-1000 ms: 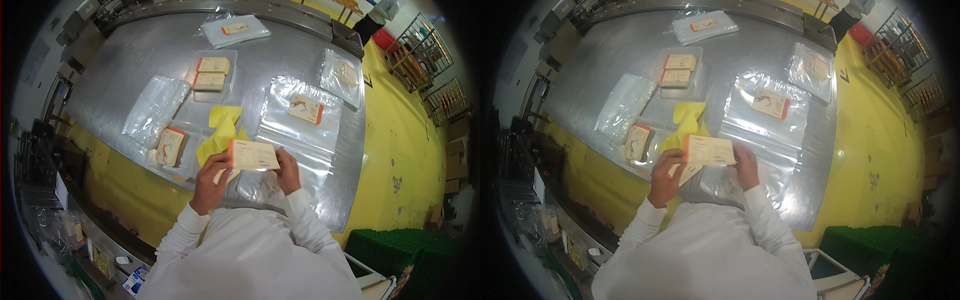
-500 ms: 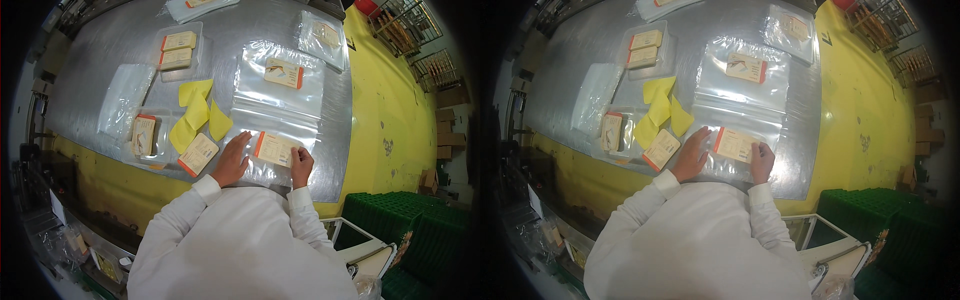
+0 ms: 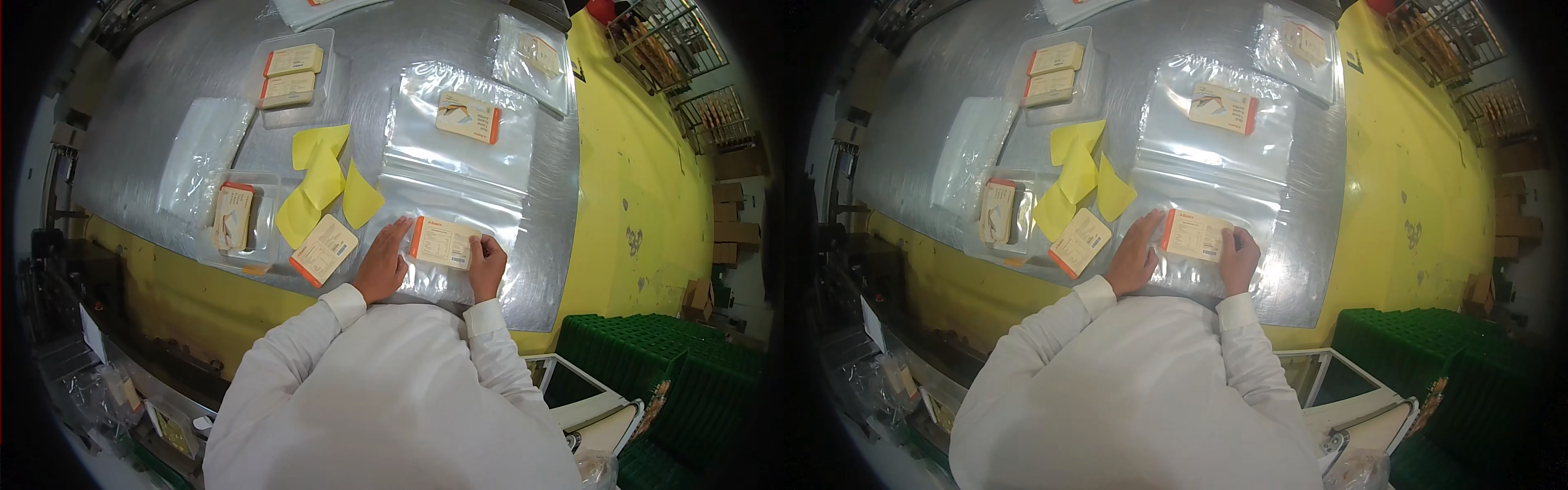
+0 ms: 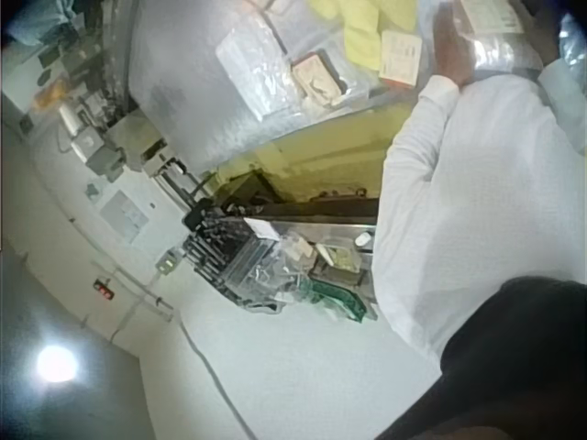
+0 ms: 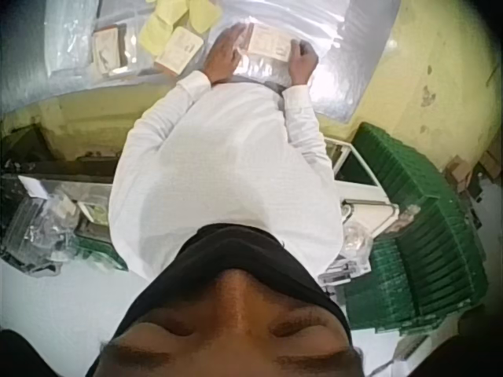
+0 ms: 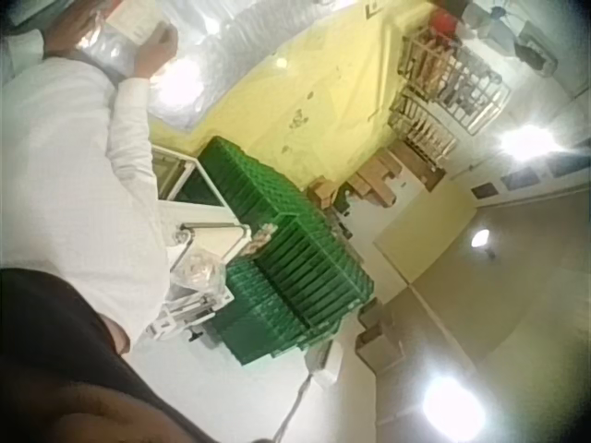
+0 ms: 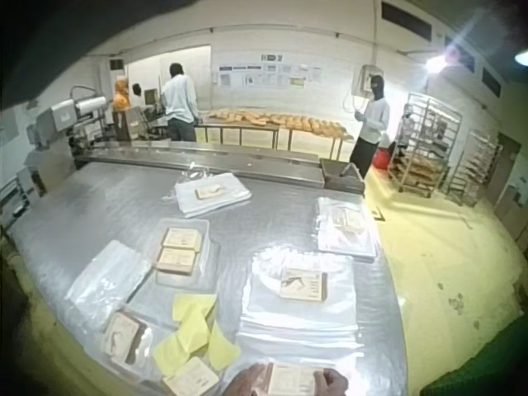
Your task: The person prepares items for packaging by peeling backing from small yellow stickers and adhering them to the exterior of clear plastic bags containing labels.
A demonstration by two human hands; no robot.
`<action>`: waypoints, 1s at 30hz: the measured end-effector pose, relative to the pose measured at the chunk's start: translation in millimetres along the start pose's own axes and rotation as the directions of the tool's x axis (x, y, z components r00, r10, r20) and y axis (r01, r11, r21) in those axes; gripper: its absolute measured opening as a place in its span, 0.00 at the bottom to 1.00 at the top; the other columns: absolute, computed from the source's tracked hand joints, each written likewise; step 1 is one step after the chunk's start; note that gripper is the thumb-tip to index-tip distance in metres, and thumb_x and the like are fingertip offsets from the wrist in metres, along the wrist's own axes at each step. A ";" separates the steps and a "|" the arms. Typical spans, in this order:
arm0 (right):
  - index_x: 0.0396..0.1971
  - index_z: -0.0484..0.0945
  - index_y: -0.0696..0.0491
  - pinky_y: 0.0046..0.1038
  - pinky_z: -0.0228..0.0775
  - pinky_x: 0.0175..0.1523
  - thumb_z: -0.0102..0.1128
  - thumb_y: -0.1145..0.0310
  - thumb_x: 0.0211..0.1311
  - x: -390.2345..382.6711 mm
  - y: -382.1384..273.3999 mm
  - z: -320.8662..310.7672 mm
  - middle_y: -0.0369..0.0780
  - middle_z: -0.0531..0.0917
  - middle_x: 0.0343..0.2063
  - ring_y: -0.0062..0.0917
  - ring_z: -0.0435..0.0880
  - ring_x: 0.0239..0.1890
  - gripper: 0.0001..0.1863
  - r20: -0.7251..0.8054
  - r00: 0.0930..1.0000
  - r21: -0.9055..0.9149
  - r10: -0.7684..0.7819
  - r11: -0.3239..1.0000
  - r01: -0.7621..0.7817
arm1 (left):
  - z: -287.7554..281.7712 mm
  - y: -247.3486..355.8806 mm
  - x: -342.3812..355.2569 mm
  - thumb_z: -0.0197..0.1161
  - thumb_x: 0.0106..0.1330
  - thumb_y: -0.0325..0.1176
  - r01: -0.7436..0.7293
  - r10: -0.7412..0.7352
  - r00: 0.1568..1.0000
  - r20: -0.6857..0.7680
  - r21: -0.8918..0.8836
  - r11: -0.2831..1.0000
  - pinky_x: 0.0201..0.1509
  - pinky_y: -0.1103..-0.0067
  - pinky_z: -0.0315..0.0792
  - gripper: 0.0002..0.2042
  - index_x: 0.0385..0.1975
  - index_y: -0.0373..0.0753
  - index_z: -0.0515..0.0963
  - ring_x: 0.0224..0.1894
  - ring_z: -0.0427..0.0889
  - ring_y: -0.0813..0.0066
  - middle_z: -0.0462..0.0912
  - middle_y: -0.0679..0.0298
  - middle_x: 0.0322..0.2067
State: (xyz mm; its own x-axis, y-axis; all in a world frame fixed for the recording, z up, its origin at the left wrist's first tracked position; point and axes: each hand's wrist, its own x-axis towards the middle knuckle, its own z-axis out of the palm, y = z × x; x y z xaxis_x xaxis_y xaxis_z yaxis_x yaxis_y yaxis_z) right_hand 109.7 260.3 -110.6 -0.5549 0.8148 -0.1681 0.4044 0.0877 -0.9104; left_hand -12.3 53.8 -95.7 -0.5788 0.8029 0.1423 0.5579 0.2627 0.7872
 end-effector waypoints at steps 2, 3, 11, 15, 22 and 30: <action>0.39 0.83 0.64 0.25 0.73 0.39 0.63 0.69 0.67 -0.5 0.2 -0.2 0.41 0.86 0.29 0.21 0.82 0.30 0.11 -0.001 1.000 -0.009 -0.001 1.000 0.001 | 1.6 -1.1 -0.8 0.53 0.57 0.18 0.003 -0.003 1.000 -0.006 0.016 1.000 0.78 0.57 0.50 0.37 0.71 0.31 0.53 0.74 0.57 0.49 0.61 0.46 0.69; 0.39 0.83 0.64 0.25 0.73 0.39 0.63 0.69 0.67 -0.3 1.2 0.0 0.41 0.86 0.28 0.21 0.82 0.30 0.11 -0.001 1.000 -0.013 -0.008 1.000 0.008 | 2.3 -1.5 -1.2 0.53 0.57 0.18 0.005 -0.005 1.000 -0.008 0.023 1.000 0.78 0.57 0.50 0.37 0.71 0.31 0.53 0.74 0.57 0.49 0.61 0.46 0.69; 0.36 0.83 0.62 0.24 0.71 0.35 0.63 0.69 0.67 1.5 14.8 2.2 0.37 0.84 0.26 0.19 0.78 0.28 0.10 -0.021 0.996 -0.174 -0.089 0.981 0.084 | 2.6 0.9 5.9 0.53 0.70 0.32 -0.059 0.049 0.998 0.046 0.253 0.966 0.73 0.59 0.53 0.28 0.70 0.37 0.61 0.70 0.61 0.52 0.65 0.50 0.67; 0.31 0.83 0.58 0.34 0.75 0.39 0.67 0.62 0.62 5.7 -0.8 -4.4 0.46 0.85 0.30 0.37 0.84 0.31 0.13 0.091 0.991 -0.359 -0.103 0.924 0.129 | 1.4 7.7 18.3 0.54 0.72 0.35 -0.050 0.002 0.993 0.115 0.419 0.906 0.68 0.59 0.55 0.27 0.71 0.42 0.62 0.66 0.63 0.54 0.67 0.53 0.65; 0.22 0.79 0.57 0.33 0.73 0.32 0.75 0.62 0.53 36.5 -53.4 -42.0 0.44 0.85 0.24 0.34 0.83 0.25 0.16 0.275 0.960 -0.633 0.043 0.760 0.147 | 8.0 3.9 18.6 0.53 0.73 0.39 -0.075 -0.003 0.989 0.146 0.529 0.845 0.69 0.57 0.54 0.28 0.73 0.44 0.60 0.67 0.63 0.56 0.60 0.57 0.71; 0.67 0.73 0.40 0.51 0.46 0.75 0.62 0.67 0.65 -13.9 -14.9 -27.8 0.45 0.64 0.72 0.43 0.58 0.74 0.28 0.524 0.755 -0.505 -0.394 0.571 0.648 | -0.2 10.6 17.7 0.50 0.75 0.51 -0.164 0.016 0.965 0.263 0.552 0.817 0.68 0.50 0.52 0.29 0.75 0.65 0.57 0.71 0.61 0.50 0.48 0.59 0.77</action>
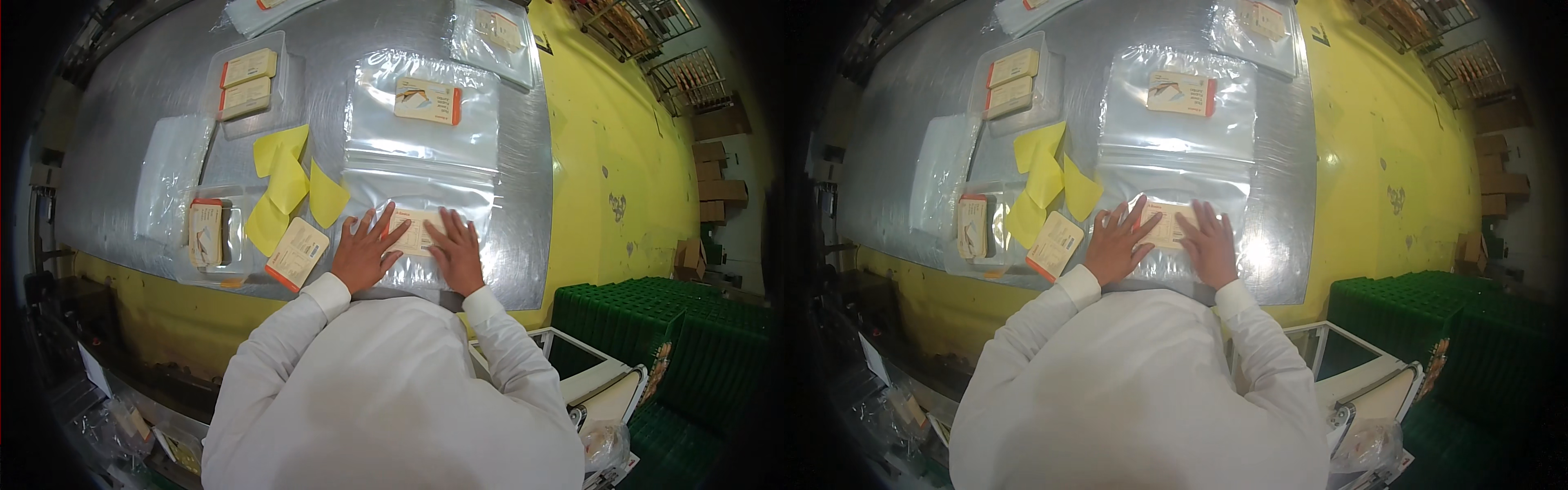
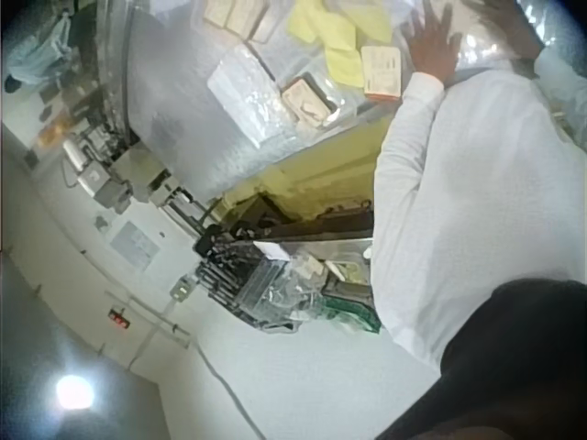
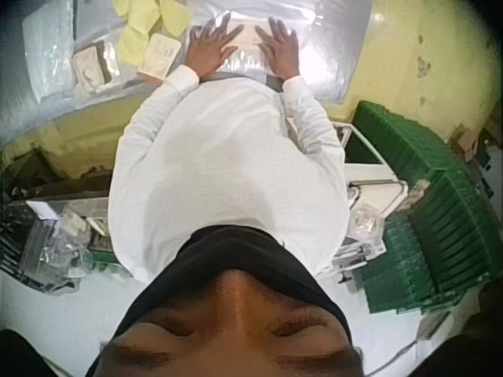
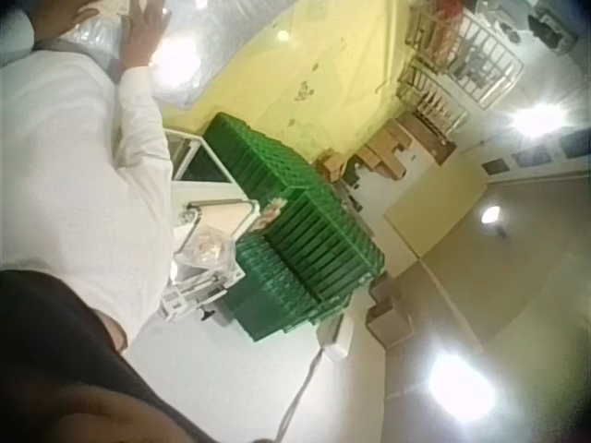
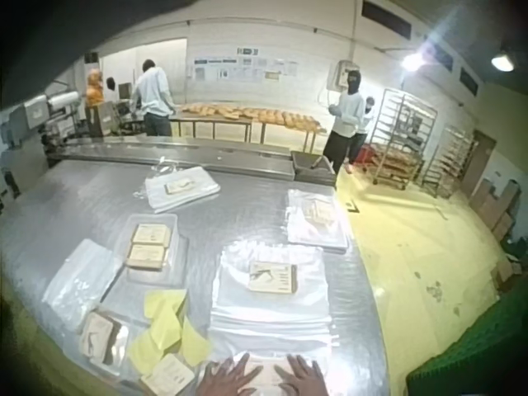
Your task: The person prepares items for packaging by peeling backing from small yellow stickers and adhering them to the exterior of clear plastic bags containing labels.
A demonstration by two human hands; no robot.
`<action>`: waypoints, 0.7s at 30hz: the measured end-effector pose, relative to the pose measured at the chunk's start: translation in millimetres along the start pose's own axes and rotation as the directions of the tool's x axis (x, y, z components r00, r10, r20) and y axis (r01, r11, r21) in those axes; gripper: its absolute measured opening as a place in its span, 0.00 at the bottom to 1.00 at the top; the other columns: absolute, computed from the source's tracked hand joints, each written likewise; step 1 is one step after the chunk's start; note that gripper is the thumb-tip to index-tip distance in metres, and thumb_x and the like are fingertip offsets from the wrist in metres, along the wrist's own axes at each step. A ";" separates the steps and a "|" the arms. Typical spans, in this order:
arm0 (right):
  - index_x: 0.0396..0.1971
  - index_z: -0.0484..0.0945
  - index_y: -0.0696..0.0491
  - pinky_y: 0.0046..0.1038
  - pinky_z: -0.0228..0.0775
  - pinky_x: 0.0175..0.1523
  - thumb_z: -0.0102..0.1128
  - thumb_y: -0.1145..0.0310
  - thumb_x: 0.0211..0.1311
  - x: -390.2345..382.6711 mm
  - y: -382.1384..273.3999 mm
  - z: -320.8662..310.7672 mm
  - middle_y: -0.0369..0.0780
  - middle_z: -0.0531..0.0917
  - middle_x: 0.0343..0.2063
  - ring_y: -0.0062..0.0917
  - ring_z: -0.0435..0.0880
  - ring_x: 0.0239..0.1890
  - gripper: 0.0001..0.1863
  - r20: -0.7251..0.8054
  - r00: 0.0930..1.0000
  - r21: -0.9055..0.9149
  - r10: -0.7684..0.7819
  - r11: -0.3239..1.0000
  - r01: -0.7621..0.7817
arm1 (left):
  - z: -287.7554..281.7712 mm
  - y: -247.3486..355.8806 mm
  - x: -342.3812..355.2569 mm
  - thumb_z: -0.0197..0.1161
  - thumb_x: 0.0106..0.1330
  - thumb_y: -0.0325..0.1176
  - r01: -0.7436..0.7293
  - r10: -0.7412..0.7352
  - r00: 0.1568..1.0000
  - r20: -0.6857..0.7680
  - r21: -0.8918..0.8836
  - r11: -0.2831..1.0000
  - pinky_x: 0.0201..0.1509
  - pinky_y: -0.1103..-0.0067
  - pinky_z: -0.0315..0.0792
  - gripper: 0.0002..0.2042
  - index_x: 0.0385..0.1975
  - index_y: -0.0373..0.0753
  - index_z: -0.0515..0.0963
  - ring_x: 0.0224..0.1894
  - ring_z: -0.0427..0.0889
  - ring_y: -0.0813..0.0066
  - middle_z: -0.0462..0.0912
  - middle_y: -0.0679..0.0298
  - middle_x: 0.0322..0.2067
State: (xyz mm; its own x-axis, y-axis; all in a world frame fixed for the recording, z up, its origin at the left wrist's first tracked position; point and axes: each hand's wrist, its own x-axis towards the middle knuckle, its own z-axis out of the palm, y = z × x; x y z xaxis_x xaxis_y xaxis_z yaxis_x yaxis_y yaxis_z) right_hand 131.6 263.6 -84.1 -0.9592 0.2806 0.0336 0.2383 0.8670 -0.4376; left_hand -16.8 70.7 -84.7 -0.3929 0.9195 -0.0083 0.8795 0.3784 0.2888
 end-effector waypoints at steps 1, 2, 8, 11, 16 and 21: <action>0.67 0.73 0.40 0.51 0.44 0.76 0.62 0.67 0.65 -2.4 10.6 -4.2 0.45 0.63 0.72 0.43 0.57 0.75 0.29 0.012 0.999 0.016 0.047 0.999 -0.047 | -0.2 0.7 -0.4 0.51 0.75 0.51 -0.002 0.003 1.000 -0.009 0.022 1.000 0.67 0.51 0.53 0.29 0.75 0.64 0.57 0.71 0.60 0.51 0.49 0.58 0.77; 0.67 0.72 0.39 0.52 0.43 0.76 0.62 0.67 0.65 -5.2 18.3 -9.0 0.45 0.62 0.73 0.43 0.55 0.76 0.29 0.022 0.995 0.032 0.099 0.995 -0.100 | -1.8 1.9 -0.5 0.51 0.74 0.51 -0.010 0.011 1.000 -0.016 0.045 0.999 0.67 0.52 0.53 0.29 0.75 0.63 0.58 0.71 0.59 0.51 0.50 0.58 0.77; 0.34 0.85 0.44 0.46 0.46 0.77 0.81 0.69 0.41 -13.7 23.7 -25.0 0.40 0.66 0.72 0.43 0.54 0.77 0.17 0.085 0.996 0.354 -0.004 0.935 -0.027 | -11.1 1.4 -2.2 0.53 0.74 0.48 -0.072 0.073 0.997 -0.010 0.056 0.996 0.67 0.52 0.53 0.28 0.74 0.61 0.61 0.71 0.58 0.51 0.52 0.54 0.75; 0.29 0.82 0.45 0.45 0.49 0.75 0.81 0.67 0.42 -15.4 23.8 -25.0 0.39 0.66 0.72 0.41 0.57 0.76 0.15 0.093 0.995 0.299 -0.020 0.954 -0.009 | -20.9 -3.9 -2.6 0.56 0.73 0.45 -0.076 0.075 0.997 -0.016 -0.042 0.996 0.68 0.55 0.55 0.28 0.73 0.54 0.63 0.70 0.61 0.51 0.58 0.54 0.73; 0.26 0.81 0.47 0.43 0.50 0.72 0.80 0.67 0.45 -12.1 21.8 -19.7 0.38 0.68 0.69 0.38 0.61 0.73 0.12 0.066 0.998 0.235 0.016 0.971 -0.032 | -15.2 -40.1 -4.4 0.62 0.70 0.40 0.069 -0.071 0.997 0.022 -0.638 0.767 0.71 0.62 0.59 0.30 0.72 0.46 0.63 0.71 0.65 0.56 0.66 0.54 0.70; 0.26 0.80 0.53 0.37 0.61 0.67 0.68 0.72 0.59 0.6 40.9 -26.8 0.40 0.78 0.60 0.37 0.71 0.66 0.05 0.058 0.993 0.482 0.104 0.868 -0.119 | -52.6 -53.0 -16.3 0.67 0.67 0.35 0.167 -0.054 0.985 0.162 -0.853 0.495 0.72 0.67 0.63 0.28 0.68 0.43 0.70 0.70 0.69 0.60 0.75 0.56 0.64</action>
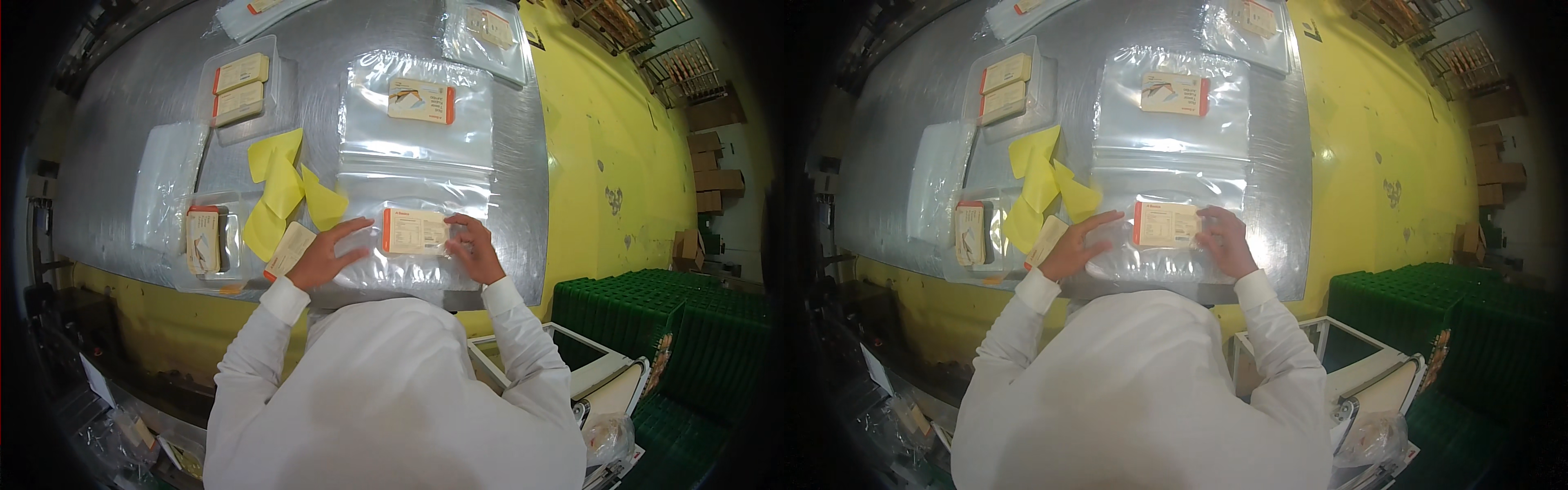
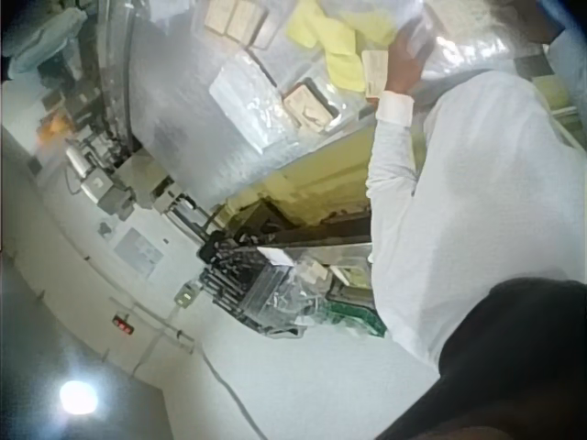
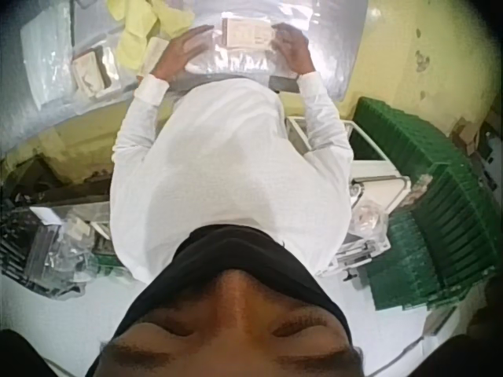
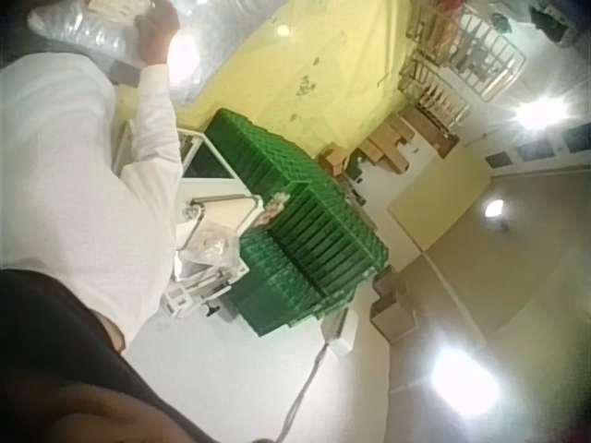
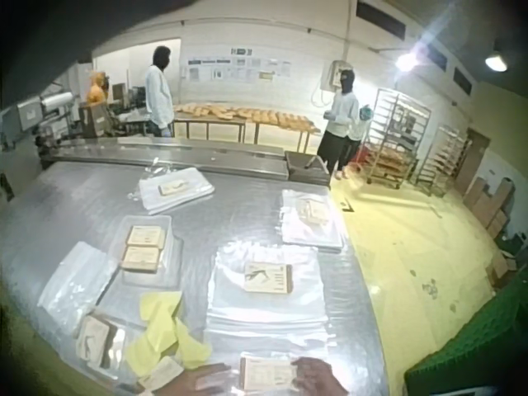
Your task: The person prepares items for packaging by peeling backing from small yellow stickers and adhering them to the exterior of clear plastic bags containing labels.
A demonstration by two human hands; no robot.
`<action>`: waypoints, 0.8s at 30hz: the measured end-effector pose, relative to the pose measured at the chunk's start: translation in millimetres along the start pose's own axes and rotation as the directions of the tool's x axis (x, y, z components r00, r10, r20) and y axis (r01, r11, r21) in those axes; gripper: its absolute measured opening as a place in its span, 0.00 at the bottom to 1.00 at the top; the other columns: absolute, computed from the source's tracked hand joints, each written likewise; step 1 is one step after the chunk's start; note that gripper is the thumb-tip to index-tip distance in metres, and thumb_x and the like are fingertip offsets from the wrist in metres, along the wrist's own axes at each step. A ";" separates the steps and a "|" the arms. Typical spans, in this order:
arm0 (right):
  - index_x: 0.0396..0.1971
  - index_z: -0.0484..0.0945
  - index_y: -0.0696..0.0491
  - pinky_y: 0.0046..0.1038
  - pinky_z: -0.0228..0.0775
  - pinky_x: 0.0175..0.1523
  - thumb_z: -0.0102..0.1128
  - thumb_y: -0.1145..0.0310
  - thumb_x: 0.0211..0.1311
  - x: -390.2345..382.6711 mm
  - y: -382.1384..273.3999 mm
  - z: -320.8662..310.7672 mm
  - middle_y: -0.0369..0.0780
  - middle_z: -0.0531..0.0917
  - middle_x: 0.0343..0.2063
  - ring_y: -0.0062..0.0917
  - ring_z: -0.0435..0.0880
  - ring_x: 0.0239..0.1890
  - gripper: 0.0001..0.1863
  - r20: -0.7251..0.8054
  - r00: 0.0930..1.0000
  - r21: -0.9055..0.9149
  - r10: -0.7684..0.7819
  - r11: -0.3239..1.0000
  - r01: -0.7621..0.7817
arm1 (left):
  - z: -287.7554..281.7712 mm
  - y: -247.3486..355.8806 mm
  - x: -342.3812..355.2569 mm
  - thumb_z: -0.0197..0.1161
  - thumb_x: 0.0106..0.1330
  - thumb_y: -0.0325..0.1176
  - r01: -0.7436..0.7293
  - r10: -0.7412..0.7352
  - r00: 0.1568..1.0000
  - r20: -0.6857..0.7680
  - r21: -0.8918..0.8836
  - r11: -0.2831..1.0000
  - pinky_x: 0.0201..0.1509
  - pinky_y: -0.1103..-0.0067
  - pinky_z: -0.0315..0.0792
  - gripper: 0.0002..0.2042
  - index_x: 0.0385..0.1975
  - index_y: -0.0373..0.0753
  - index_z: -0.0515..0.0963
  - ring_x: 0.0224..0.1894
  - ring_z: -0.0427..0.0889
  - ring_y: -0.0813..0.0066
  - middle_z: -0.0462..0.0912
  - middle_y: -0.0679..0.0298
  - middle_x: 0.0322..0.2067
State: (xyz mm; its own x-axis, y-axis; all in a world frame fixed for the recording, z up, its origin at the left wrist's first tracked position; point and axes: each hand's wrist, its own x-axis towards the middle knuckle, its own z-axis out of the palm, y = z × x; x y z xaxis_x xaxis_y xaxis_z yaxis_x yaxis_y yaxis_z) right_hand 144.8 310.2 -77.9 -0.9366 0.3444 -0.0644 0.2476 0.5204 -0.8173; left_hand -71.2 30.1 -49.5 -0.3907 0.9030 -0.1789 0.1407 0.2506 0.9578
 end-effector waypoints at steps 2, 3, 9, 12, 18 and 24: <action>0.27 0.78 0.57 0.32 0.68 0.61 0.58 0.73 0.68 7.6 -1.8 -9.3 0.42 0.81 0.54 0.34 0.76 0.60 0.08 -0.058 0.998 0.110 0.005 0.994 0.001 | -1.6 34.2 -5.1 0.68 0.65 0.33 -0.046 0.046 0.999 0.001 -0.008 0.999 0.69 0.68 0.65 0.25 0.64 0.42 0.74 0.67 0.72 0.60 0.78 0.56 0.60; 0.28 0.79 0.56 0.34 0.67 0.63 0.59 0.73 0.68 12.5 -3.9 -14.6 0.43 0.82 0.53 0.36 0.76 0.61 0.07 -0.081 0.997 0.122 0.005 0.992 0.004 | -1.4 33.8 -2.9 0.68 0.64 0.33 -0.084 0.084 0.996 -0.011 0.036 0.996 0.67 0.68 0.67 0.23 0.61 0.41 0.76 0.64 0.74 0.59 0.80 0.57 0.58; 0.37 0.82 0.56 0.35 0.65 0.65 0.59 0.73 0.68 45.8 -53.1 -44.2 0.44 0.82 0.51 0.36 0.77 0.59 0.04 -0.665 0.741 -0.068 -0.096 0.995 0.068 | -21.0 49.6 58.7 0.70 0.60 0.31 0.075 -0.018 0.983 -0.181 0.319 0.945 0.46 0.68 0.76 0.08 0.37 0.36 0.84 0.38 0.85 0.59 0.87 0.57 0.37; 0.45 0.79 0.58 0.33 0.66 0.63 0.58 0.74 0.69 53.4 -62.5 -52.2 0.42 0.81 0.49 0.30 0.78 0.54 0.08 -0.903 0.380 0.306 0.201 0.922 0.238 | -54.3 49.9 124.0 0.68 0.62 0.30 -0.086 0.177 0.962 -0.207 0.385 0.919 0.40 0.71 0.77 0.06 0.34 0.35 0.84 0.31 0.85 0.61 0.85 0.56 0.26; 0.46 0.77 0.57 0.29 0.69 0.54 0.58 0.73 0.69 43.2 -44.0 -18.5 0.39 0.80 0.44 0.26 0.77 0.49 0.09 -0.897 0.388 0.270 0.210 0.957 0.106 | -102.3 47.5 219.5 0.65 0.66 0.29 0.199 -0.282 0.853 -0.440 -0.227 0.953 0.50 0.72 0.79 0.10 0.44 0.31 0.82 0.47 0.87 0.60 0.87 0.54 0.37; 0.44 0.78 0.57 0.23 0.68 0.50 0.59 0.76 0.67 -0.2 -34.7 29.1 0.37 0.80 0.43 0.20 0.76 0.43 0.08 -0.807 0.488 0.370 0.333 0.929 -0.021 | -74.0 16.3 166.3 0.63 0.68 0.25 -0.349 0.185 0.694 -0.696 -0.100 0.932 0.70 0.71 0.65 0.28 0.68 0.33 0.64 0.71 0.68 0.57 0.73 0.51 0.64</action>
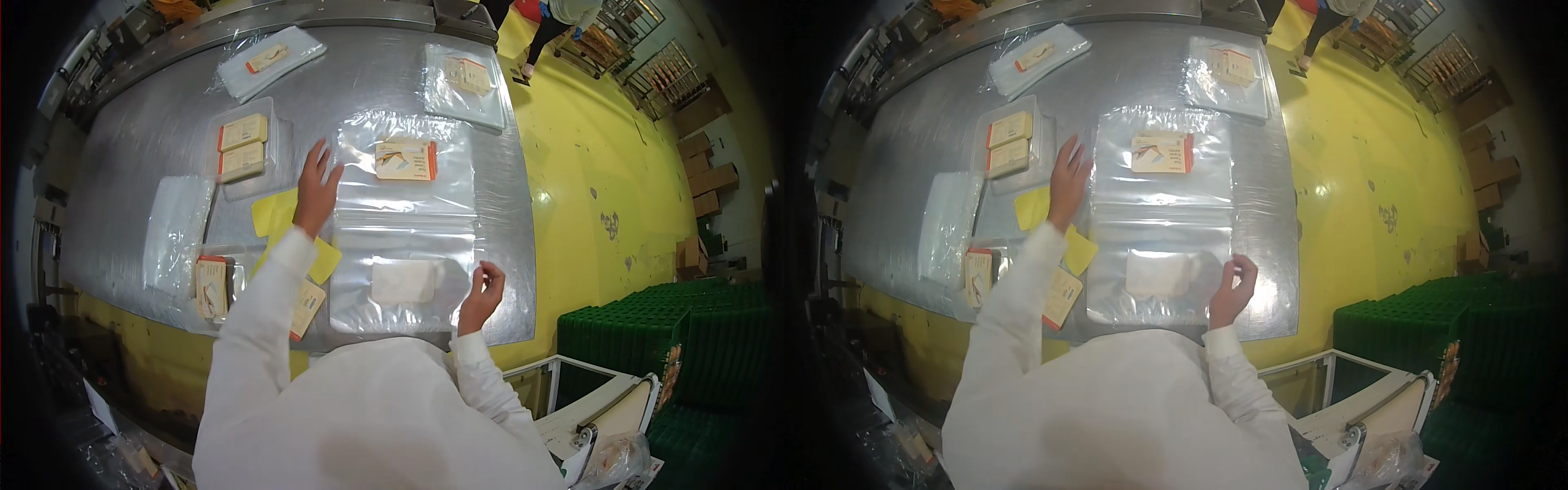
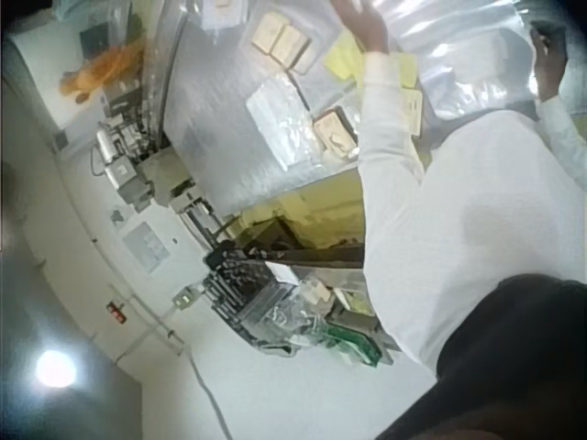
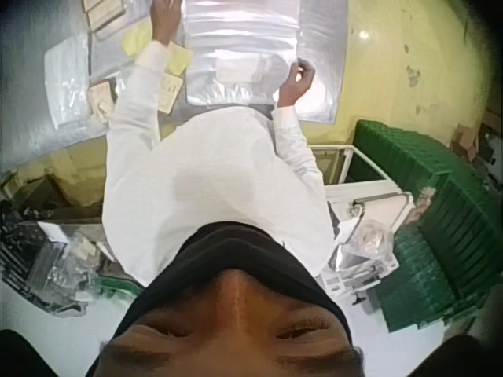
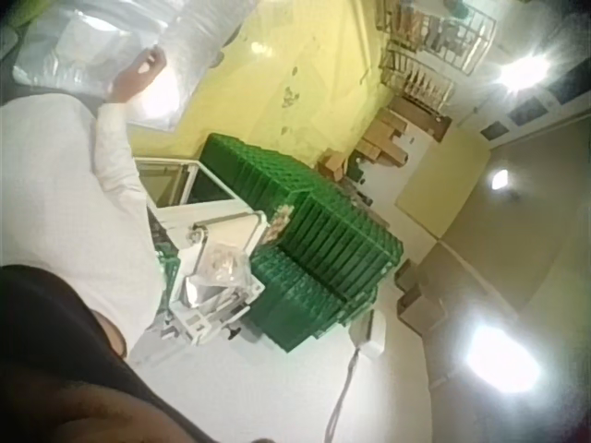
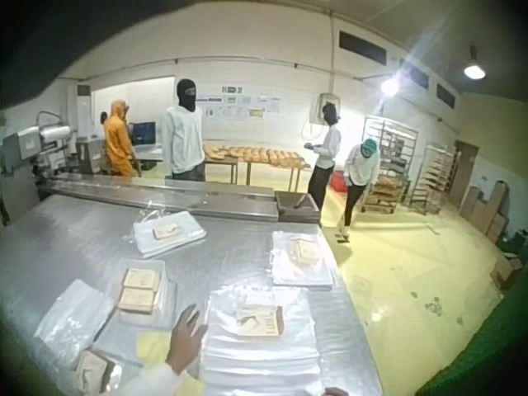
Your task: The person prepares items for packaging by peeling backing from small yellow stickers and adhering them to the exterior of clear plastic bags containing labels.
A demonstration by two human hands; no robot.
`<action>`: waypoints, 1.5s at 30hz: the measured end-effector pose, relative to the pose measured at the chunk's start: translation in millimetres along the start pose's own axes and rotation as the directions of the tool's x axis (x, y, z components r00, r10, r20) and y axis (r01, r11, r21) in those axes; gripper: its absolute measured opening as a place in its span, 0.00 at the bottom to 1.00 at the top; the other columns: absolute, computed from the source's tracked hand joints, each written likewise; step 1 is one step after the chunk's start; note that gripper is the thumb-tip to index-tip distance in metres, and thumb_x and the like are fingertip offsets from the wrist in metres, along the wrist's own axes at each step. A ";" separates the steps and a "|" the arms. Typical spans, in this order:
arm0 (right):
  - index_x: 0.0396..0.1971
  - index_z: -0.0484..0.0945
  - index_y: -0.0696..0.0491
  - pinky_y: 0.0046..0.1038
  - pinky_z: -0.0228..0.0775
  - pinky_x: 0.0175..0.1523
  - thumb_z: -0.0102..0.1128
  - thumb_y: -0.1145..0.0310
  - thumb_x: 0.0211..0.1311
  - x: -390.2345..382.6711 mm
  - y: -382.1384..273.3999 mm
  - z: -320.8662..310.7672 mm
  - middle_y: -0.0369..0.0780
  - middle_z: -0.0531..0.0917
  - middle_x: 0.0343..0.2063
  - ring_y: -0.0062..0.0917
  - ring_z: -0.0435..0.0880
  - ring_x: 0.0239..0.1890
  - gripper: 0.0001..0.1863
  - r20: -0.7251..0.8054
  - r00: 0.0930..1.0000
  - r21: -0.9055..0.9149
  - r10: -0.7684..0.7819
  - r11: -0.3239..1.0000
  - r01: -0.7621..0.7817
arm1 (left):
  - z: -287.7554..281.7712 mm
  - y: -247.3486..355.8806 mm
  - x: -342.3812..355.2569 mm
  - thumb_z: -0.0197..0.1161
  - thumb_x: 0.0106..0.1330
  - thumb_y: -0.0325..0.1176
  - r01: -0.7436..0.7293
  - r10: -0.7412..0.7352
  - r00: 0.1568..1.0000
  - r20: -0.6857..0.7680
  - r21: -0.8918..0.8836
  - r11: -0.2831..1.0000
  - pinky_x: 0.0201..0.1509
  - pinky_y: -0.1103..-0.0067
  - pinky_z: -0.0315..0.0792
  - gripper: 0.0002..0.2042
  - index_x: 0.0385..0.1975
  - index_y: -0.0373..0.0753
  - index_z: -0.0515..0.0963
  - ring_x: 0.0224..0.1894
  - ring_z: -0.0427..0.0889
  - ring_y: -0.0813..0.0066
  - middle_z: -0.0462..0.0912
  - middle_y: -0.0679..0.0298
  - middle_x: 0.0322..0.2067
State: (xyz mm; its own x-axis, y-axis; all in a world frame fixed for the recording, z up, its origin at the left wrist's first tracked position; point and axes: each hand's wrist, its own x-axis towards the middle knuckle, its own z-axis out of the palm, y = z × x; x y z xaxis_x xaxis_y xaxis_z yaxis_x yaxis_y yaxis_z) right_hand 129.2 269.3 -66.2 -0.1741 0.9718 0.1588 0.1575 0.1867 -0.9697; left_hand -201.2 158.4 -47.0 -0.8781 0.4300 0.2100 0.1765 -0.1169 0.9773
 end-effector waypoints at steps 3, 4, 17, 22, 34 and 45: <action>0.45 0.78 0.57 0.29 0.69 0.52 0.59 0.74 0.65 -24.1 14.0 -6.1 0.39 0.81 0.45 0.26 0.78 0.47 0.10 0.103 0.994 -0.027 0.027 0.999 -0.024 | -43.8 7.0 -90.9 0.64 0.66 0.24 -0.100 0.073 0.994 0.084 0.384 0.918 0.69 0.69 0.65 0.23 0.62 0.34 0.71 0.66 0.73 0.58 0.75 0.51 0.62; 0.45 0.79 0.56 0.30 0.69 0.52 0.60 0.73 0.64 -30.5 15.4 -5.5 0.39 0.82 0.44 0.27 0.79 0.48 0.10 0.129 0.990 -0.064 0.049 0.997 -0.041 | -57.3 17.2 -124.1 0.64 0.65 0.24 -0.101 0.043 0.991 0.124 0.509 0.855 0.68 0.68 0.66 0.21 0.59 0.33 0.73 0.64 0.74 0.57 0.75 0.51 0.61; 0.43 0.82 0.54 0.37 0.70 0.58 0.65 0.67 0.64 -68.4 -24.1 84.4 0.42 0.85 0.41 0.37 0.81 0.50 0.10 0.938 0.260 0.114 -0.227 0.915 0.387 | -105.3 7.9 -249.7 0.62 0.66 0.32 -0.060 -0.035 0.996 0.086 0.886 0.459 0.75 0.54 0.50 0.26 0.64 0.34 0.71 0.74 0.53 0.42 0.54 0.45 0.73; 0.60 0.75 0.50 0.42 0.61 0.68 0.63 0.65 0.65 -85.0 -18.6 145.2 0.47 0.77 0.58 0.44 0.73 0.62 0.23 0.971 0.063 0.174 -0.231 0.862 0.477 | -97.3 10.6 -231.1 0.63 0.65 0.33 -0.059 0.020 0.998 0.056 0.854 0.517 0.75 0.57 0.51 0.28 0.67 0.35 0.69 0.74 0.53 0.42 0.54 0.45 0.73; 0.63 0.73 0.49 0.43 0.57 0.70 0.65 0.63 0.62 -93.9 -15.7 138.9 0.42 0.71 0.66 0.39 0.66 0.69 0.28 0.964 0.103 0.142 -0.244 0.804 0.578 | -105.8 14.4 -267.4 0.75 0.55 0.43 0.027 -0.015 1.000 -0.023 0.895 0.444 0.68 0.56 0.58 0.32 0.58 0.36 0.75 0.66 0.66 0.46 0.69 0.48 0.64; 0.57 0.77 0.48 0.41 0.60 0.69 0.64 0.64 0.65 -85.9 -18.9 136.1 0.42 0.76 0.60 0.39 0.71 0.64 0.21 0.966 0.151 0.132 -0.212 0.900 0.415 | -108.8 19.9 -254.2 0.78 0.51 0.38 0.045 -0.056 0.998 -0.016 0.832 0.553 0.64 0.58 0.63 0.29 0.53 0.34 0.77 0.63 0.69 0.48 0.72 0.50 0.62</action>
State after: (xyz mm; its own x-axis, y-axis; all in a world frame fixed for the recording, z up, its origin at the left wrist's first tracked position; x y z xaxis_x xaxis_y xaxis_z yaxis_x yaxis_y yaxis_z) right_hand 8.9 162.8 -86.8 -0.9982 -0.0317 0.0501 -0.0592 0.5527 -0.8312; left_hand -22.9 -50.6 -83.9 -0.8938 0.4210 0.1544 0.4284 0.6998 0.5717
